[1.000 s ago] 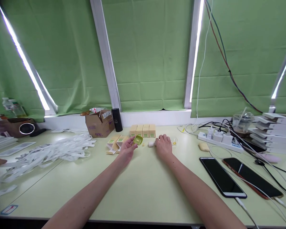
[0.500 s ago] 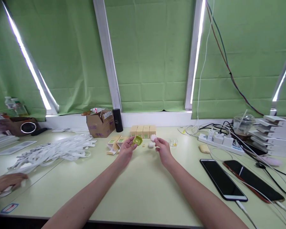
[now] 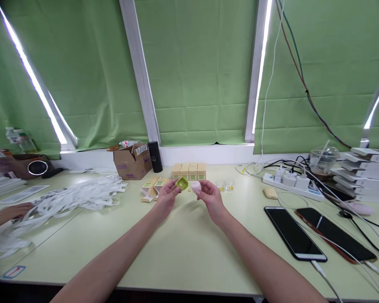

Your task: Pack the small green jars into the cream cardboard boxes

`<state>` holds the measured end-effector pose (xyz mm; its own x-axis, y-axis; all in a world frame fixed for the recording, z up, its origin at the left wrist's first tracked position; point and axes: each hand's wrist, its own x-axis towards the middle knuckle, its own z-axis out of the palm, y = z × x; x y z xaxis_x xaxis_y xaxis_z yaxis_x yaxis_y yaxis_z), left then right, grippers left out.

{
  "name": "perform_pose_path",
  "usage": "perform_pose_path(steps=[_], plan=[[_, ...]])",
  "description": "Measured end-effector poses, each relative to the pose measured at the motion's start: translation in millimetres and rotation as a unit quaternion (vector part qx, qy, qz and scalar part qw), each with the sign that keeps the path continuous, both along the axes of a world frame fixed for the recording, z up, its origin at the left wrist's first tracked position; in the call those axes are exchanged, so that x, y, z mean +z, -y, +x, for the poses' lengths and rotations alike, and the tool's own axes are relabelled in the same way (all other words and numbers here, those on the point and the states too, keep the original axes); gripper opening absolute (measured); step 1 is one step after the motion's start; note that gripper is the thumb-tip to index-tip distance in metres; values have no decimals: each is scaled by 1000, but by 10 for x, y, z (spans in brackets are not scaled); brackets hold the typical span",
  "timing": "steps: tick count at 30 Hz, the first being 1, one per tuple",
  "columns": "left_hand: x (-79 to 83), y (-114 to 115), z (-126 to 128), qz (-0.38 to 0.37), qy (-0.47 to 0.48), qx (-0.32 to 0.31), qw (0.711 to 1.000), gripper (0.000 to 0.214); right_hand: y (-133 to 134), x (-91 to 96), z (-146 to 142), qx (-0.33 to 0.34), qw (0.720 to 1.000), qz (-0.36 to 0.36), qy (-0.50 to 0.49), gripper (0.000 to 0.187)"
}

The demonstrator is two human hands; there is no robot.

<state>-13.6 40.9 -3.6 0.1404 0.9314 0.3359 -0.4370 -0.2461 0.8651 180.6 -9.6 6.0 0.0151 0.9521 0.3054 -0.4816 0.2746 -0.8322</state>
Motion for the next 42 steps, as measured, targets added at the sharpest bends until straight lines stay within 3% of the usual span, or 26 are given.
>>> perform_pose_path(steps=[8, 20, 33, 42], plan=[[-3, 29, -5, 23, -52, -4, 998, 57, 81, 29, -45, -30, 997, 50, 49, 43], [-90, -33, -18, 67, -201, 60, 975, 65, 15, -3, -57, -117, 983, 29, 135, 47], [25, 75, 23, 172, -317, 137, 922, 45, -27, -43, -76, -103, 979, 25, 172, 60], [46, 104, 61, 165, -294, 146, 930, 34, 16, -23, -80, -86, 981, 34, 172, 55]])
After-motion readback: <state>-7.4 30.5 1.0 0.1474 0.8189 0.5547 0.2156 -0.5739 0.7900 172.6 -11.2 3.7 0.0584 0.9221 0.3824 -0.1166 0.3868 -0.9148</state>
